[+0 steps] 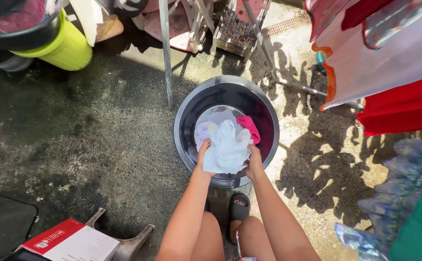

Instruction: Hanging wet laundry from a basin onto a drying rack using hangers

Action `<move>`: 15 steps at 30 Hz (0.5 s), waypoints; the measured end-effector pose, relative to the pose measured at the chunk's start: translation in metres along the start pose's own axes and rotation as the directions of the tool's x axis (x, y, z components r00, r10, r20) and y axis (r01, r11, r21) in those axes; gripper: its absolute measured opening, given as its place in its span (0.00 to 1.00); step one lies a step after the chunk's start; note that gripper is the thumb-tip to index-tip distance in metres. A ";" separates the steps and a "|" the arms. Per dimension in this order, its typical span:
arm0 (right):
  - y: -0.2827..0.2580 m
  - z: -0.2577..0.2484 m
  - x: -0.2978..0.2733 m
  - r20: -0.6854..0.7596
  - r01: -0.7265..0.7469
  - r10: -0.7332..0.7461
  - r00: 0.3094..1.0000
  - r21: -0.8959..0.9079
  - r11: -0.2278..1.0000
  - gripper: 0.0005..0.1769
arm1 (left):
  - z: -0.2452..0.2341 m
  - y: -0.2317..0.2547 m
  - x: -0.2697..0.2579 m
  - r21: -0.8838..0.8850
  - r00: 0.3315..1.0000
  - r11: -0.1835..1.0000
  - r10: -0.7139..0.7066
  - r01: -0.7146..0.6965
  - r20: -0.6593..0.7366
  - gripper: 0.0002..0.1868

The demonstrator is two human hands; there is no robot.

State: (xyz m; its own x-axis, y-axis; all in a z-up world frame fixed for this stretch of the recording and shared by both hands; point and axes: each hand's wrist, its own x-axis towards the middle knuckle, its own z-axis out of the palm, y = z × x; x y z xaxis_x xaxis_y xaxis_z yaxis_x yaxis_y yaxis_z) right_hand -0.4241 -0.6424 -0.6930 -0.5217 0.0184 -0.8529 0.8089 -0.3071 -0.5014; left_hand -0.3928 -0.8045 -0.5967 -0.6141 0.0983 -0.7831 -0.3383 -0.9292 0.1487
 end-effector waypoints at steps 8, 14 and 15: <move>-0.099 -0.020 -0.163 0.536 -0.203 0.004 0.844 0.314 0.928 0.15 | 0.076 0.005 -0.149 -0.131 0.987 0.988 0.101 -0.085 0.126 0.35; -0.188 -0.038 -0.276 0.562 -0.079 -0.294 0.773 0.545 0.835 0.18 | 0.031 0.013 -0.145 0.092 0.987 0.990 0.093 -0.106 0.133 0.35; -0.199 -0.037 -0.291 0.556 -0.070 -0.307 0.772 0.554 0.829 0.18 | 0.030 0.007 -0.146 0.102 0.986 0.989 0.088 -0.103 0.143 0.35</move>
State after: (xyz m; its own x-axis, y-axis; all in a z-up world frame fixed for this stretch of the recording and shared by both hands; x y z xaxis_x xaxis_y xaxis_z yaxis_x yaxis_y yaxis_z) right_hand -0.4234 -0.5510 -0.3507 -0.8020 -0.4207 -0.4240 0.5568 -0.7835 -0.2759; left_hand -0.3269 -0.8146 -0.4626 -0.7373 0.0662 -0.6723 -0.3440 -0.8933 0.2893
